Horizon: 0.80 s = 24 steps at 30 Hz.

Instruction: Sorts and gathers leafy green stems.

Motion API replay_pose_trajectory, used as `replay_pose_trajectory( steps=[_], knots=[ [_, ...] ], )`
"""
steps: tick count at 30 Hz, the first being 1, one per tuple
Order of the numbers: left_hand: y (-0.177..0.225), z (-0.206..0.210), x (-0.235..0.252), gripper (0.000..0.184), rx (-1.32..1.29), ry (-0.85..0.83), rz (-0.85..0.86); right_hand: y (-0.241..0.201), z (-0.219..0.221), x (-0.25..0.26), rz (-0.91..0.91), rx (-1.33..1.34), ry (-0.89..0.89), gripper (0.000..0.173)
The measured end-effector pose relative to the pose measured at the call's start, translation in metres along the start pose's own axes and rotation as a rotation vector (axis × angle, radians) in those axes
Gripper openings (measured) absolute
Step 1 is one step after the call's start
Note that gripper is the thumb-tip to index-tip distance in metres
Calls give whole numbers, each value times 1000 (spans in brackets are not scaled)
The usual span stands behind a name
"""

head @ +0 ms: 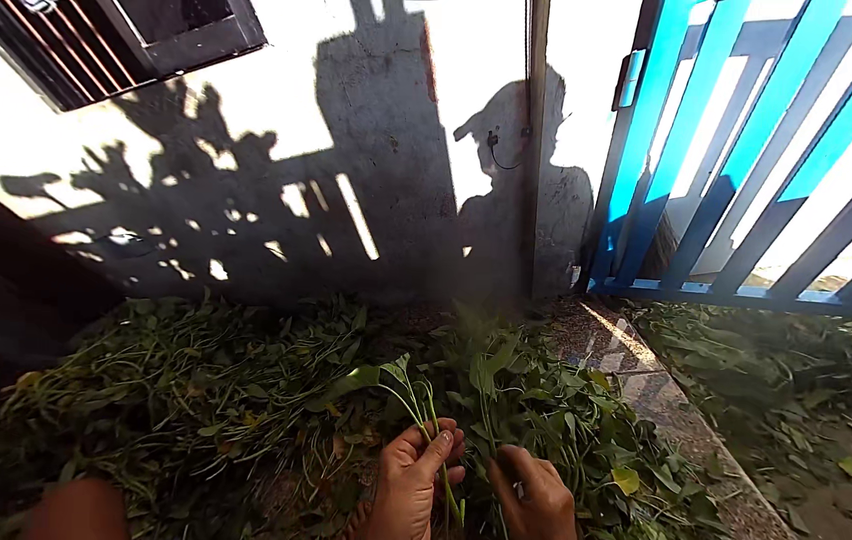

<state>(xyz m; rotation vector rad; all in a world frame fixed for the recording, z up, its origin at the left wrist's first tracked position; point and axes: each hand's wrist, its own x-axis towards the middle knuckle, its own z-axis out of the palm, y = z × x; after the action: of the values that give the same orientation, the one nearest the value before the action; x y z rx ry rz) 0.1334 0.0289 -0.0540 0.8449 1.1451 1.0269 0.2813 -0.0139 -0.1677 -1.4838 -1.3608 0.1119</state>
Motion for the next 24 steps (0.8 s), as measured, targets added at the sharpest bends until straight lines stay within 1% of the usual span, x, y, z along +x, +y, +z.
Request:
replay_pose_trajectory(
  steps=[3,5,9,12,16,20,22,24],
  knots=[
    [-5,1,3,18,-5,-16,34,-17,4,2,-86,-5,-9,16],
    [-4,0,4,19,-16,-12,55,-21,6,2,-93,15,-10,15],
    [1,-2,2,20,-49,-27,37,-22,4,-1,-135,2,-19,14],
    [0,-5,3,23,-81,-81,48,-19,4,-3,-202,-82,-19,14],
    [1,-7,4,23,-130,-171,67,-18,1,-3,-288,-228,28,14],
    [2,-9,3,24,-113,-255,84,-20,-5,-1,-299,-245,19,13],
    [3,-9,2,24,-104,-262,66,-22,-7,-1,-285,-195,4,14],
    [3,-8,2,22,-130,-247,37,-26,-6,-3,-220,-107,-32,16]
  ],
)
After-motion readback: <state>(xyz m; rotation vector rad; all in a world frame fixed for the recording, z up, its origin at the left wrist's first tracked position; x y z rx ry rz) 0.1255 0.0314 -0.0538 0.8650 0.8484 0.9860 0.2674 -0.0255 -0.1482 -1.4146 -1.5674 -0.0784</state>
